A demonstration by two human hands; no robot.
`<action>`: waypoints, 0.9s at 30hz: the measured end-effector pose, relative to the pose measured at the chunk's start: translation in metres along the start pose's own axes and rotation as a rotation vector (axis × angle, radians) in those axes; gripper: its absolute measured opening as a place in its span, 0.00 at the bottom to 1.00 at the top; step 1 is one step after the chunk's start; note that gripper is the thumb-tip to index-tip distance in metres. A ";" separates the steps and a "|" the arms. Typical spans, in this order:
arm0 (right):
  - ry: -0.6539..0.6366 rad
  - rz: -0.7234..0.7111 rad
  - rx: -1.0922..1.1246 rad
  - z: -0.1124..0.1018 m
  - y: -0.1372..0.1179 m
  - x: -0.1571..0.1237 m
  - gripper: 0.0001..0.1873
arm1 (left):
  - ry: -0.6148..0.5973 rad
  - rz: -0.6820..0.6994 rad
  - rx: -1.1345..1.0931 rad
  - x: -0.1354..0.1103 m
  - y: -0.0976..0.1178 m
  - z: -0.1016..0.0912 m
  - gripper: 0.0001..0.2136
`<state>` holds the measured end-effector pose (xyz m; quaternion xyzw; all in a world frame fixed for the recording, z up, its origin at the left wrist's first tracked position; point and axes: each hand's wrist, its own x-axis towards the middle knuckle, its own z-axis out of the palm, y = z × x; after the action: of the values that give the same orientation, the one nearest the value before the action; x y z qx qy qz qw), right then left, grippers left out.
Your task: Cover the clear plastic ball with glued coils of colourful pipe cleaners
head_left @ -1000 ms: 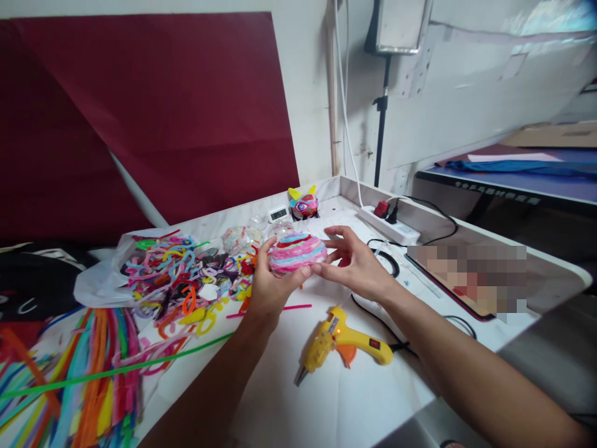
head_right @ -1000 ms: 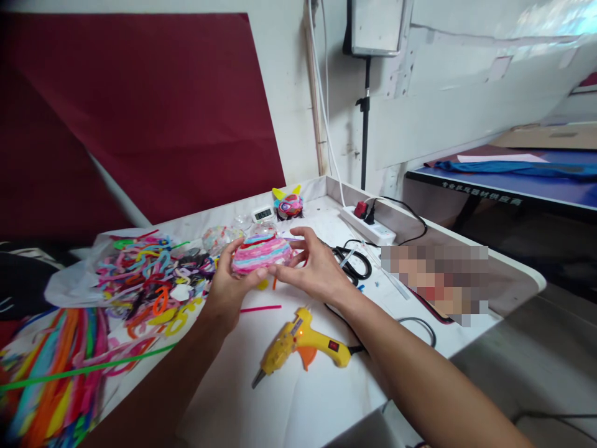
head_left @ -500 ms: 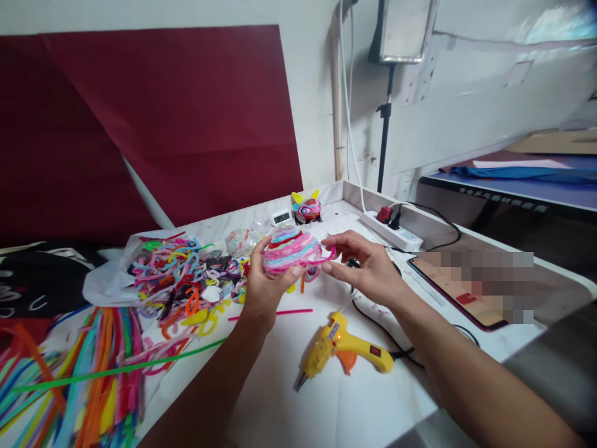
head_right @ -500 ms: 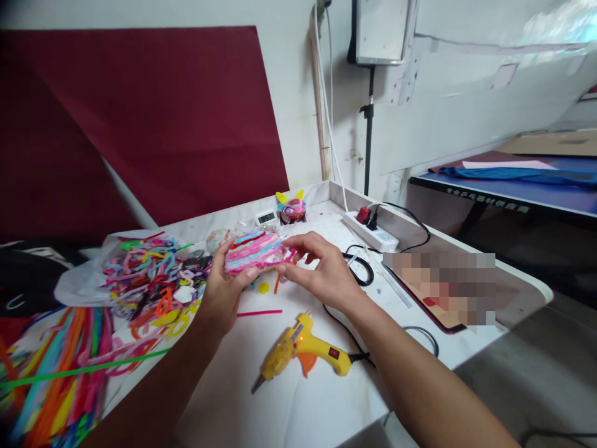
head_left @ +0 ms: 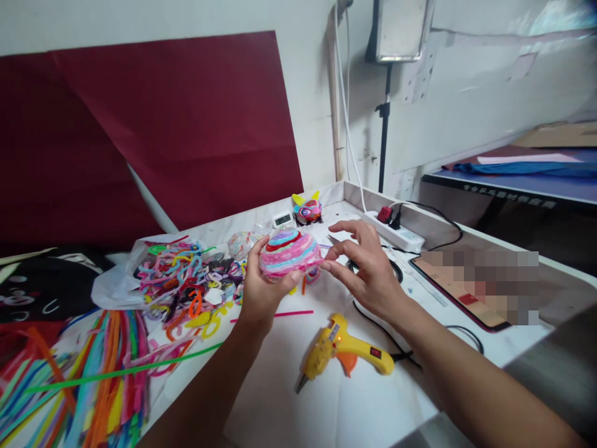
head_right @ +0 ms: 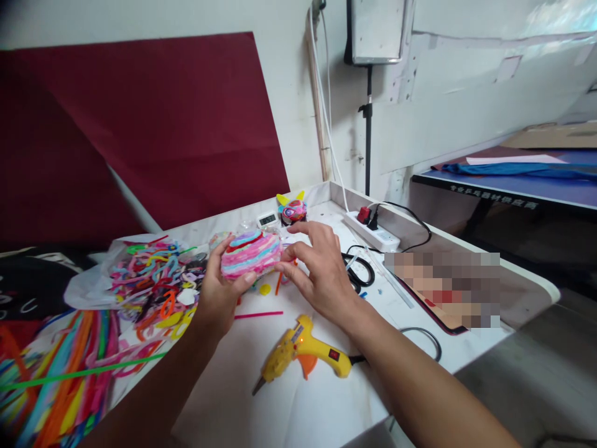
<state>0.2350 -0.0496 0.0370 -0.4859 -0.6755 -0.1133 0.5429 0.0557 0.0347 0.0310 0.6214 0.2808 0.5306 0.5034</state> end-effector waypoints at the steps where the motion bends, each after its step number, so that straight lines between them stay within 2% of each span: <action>1: -0.005 -0.006 -0.014 0.001 0.000 -0.001 0.04 | 0.003 0.000 0.020 -0.001 0.000 0.000 0.41; 8: -0.055 -0.018 0.005 0.007 -0.004 -0.004 0.09 | 0.078 -0.020 0.082 -0.012 0.002 -0.001 0.43; 11: -0.067 -0.039 0.035 0.009 -0.003 -0.005 0.06 | 0.097 -0.046 0.090 -0.016 0.005 -0.003 0.44; 17: -0.156 -0.140 0.018 0.010 -0.003 -0.005 0.08 | 0.140 -0.048 0.178 -0.026 0.006 -0.014 0.43; 20: -0.238 -0.159 -0.022 0.012 -0.009 -0.005 0.10 | 0.171 -0.050 0.201 -0.033 0.004 -0.019 0.44; 27: -0.306 -0.179 -0.108 0.022 -0.016 -0.009 0.14 | 0.249 -0.078 0.268 -0.042 -0.005 -0.030 0.45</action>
<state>0.2083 -0.0473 0.0269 -0.4639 -0.7837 -0.1220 0.3946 0.0160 0.0089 0.0083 0.6010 0.4330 0.5416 0.3975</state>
